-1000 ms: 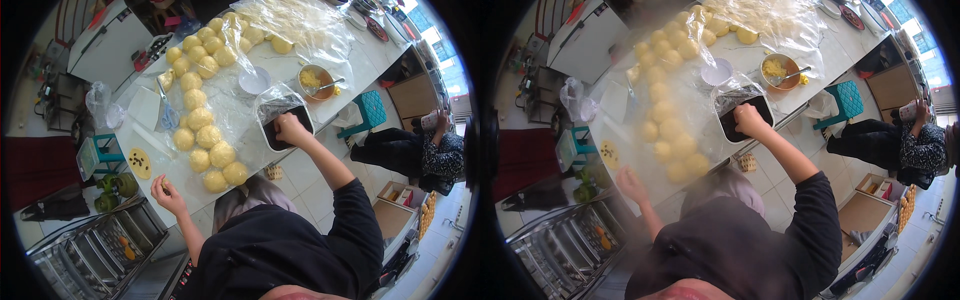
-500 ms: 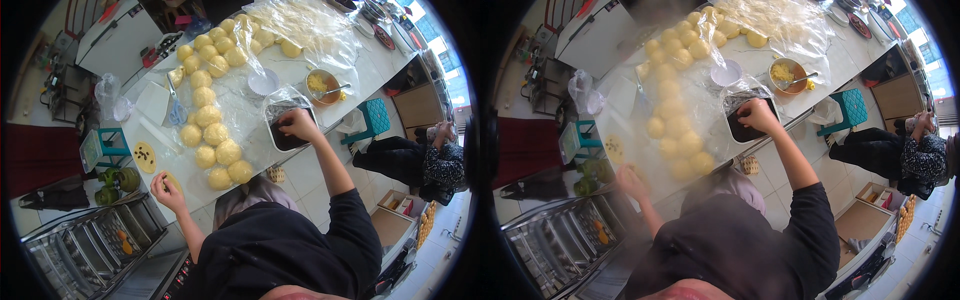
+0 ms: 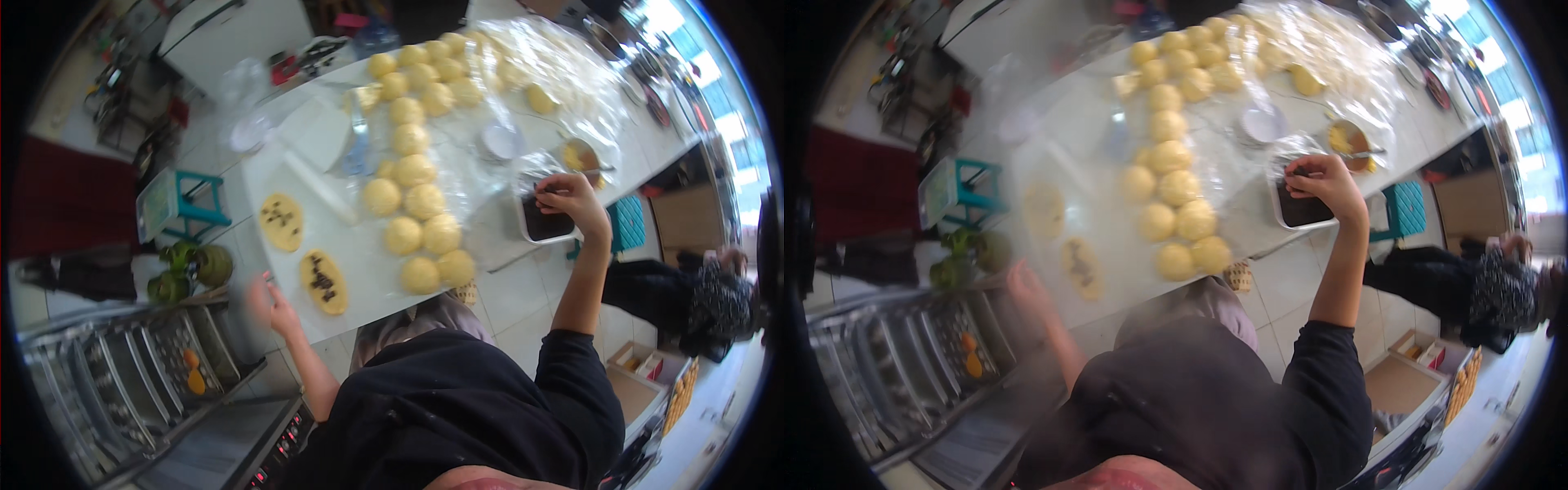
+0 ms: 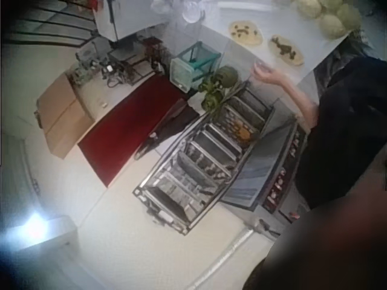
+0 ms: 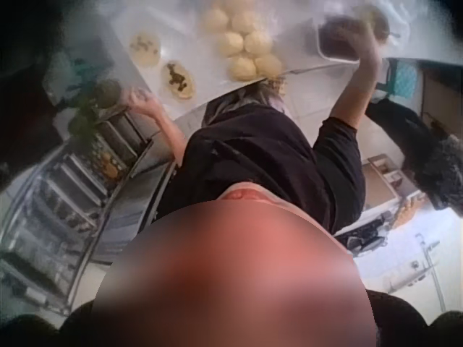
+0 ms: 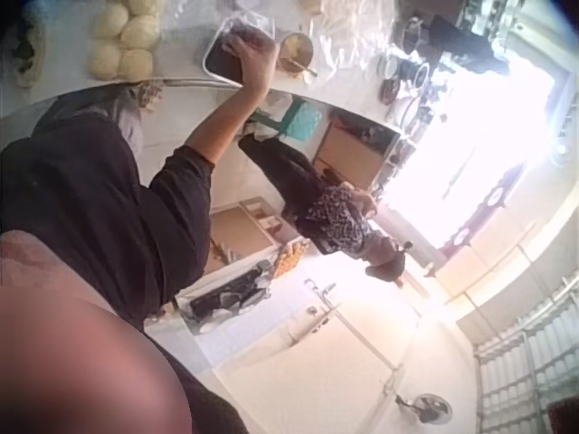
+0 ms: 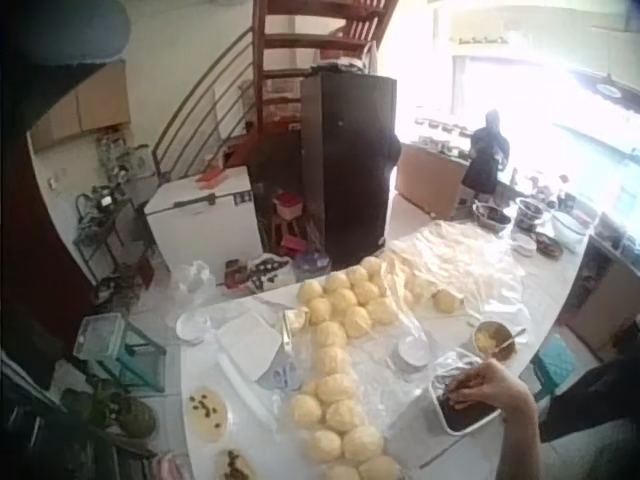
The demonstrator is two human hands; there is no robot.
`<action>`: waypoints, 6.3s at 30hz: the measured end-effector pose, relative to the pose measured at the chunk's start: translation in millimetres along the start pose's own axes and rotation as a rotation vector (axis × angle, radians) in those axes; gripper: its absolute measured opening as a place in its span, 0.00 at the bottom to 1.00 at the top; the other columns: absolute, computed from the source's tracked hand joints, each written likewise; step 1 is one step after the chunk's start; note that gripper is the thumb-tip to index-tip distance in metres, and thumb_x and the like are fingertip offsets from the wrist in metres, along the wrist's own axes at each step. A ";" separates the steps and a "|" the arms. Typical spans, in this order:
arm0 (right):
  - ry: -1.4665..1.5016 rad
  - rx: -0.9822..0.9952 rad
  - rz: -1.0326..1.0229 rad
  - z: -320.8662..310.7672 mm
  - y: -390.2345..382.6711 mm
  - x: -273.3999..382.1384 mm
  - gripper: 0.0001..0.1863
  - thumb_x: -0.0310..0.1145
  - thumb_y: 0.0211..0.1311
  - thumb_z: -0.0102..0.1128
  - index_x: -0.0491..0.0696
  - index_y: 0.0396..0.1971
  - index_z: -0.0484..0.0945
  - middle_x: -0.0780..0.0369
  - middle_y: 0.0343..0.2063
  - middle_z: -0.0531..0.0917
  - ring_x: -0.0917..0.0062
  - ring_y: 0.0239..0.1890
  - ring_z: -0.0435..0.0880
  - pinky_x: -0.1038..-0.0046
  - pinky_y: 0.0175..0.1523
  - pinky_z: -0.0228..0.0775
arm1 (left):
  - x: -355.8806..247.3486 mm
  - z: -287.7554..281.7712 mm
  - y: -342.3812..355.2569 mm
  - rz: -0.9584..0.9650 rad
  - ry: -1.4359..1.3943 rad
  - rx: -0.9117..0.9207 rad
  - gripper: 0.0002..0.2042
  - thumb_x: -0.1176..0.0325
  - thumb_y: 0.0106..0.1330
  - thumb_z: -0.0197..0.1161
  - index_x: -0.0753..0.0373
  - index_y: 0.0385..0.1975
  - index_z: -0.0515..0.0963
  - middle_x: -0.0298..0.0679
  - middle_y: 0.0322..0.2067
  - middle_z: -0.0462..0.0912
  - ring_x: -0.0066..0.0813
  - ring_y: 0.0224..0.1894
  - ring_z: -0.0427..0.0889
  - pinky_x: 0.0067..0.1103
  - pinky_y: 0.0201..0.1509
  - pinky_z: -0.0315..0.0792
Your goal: The person rolls out pieces of dough with a rolling pin, fills them with dark chocolate chips from a container by hand, and then rolls and shapes the dough into individual buns on a table.
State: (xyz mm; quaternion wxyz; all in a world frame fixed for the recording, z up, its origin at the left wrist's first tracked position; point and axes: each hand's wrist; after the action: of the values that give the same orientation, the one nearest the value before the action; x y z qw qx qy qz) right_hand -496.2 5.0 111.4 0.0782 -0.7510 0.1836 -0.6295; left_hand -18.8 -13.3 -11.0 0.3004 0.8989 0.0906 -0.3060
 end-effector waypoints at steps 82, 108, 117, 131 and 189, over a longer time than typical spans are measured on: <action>-0.376 -0.084 -0.456 304.7 22.2 -38.6 0.19 0.18 0.47 0.47 0.44 0.43 0.71 0.59 0.40 0.77 0.71 0.45 0.75 0.75 0.49 0.64 | 65.6 51.3 11.2 0.275 -0.011 0.552 0.25 0.64 0.58 0.42 0.59 0.58 0.54 0.43 0.61 0.48 0.45 0.64 0.42 0.56 0.56 0.23; -1.082 -0.064 -0.358 -39.8 66.8 -121.6 0.09 0.22 0.37 0.55 0.37 0.24 0.72 0.47 0.27 0.75 0.55 0.34 0.75 0.64 0.38 0.68 | -69.0 -14.2 -68.3 -0.116 0.120 -0.071 0.18 0.79 0.55 0.45 0.65 0.48 0.65 0.47 0.47 0.68 0.44 0.50 0.66 0.32 0.51 0.59; -1.050 -0.093 -0.538 -39.3 60.7 -117.5 0.03 0.21 0.39 0.50 0.37 0.17 0.71 0.46 0.22 0.75 0.55 0.30 0.76 0.63 0.35 0.69 | -61.0 -21.0 -74.2 -0.119 0.129 -0.100 0.19 0.81 0.50 0.44 0.66 0.44 0.67 0.44 0.46 0.69 0.42 0.49 0.67 0.31 0.50 0.60; -0.976 0.085 -0.444 1.0 37.8 -102.7 0.13 0.25 0.30 0.61 0.42 0.25 0.79 0.51 0.23 0.78 0.60 0.31 0.78 0.67 0.40 0.71 | -45.9 -27.0 -87.5 -0.130 0.083 -0.165 0.18 0.82 0.47 0.44 0.65 0.40 0.70 0.42 0.42 0.70 0.39 0.47 0.69 0.30 0.49 0.62; -0.554 0.076 -0.448 366.6 16.5 -71.3 0.12 0.22 0.42 0.55 0.42 0.31 0.78 0.54 0.30 0.79 0.69 0.31 0.80 0.73 0.38 0.71 | 193.0 -136.4 -40.6 -0.265 -0.005 -0.162 0.18 0.83 0.45 0.44 0.63 0.37 0.72 0.42 0.39 0.71 0.39 0.45 0.70 0.29 0.47 0.63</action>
State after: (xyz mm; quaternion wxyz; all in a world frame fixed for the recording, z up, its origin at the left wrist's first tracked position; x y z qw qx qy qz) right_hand -152.0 -25.1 -31.3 0.0130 -0.9112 -0.0371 -0.4101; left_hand 188.5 96.4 -61.1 0.3291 0.8511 0.2320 -0.3369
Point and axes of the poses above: each hand's wrist, its own y-axis towards the middle knuckle, its own z-axis out of the palm, x = y × z
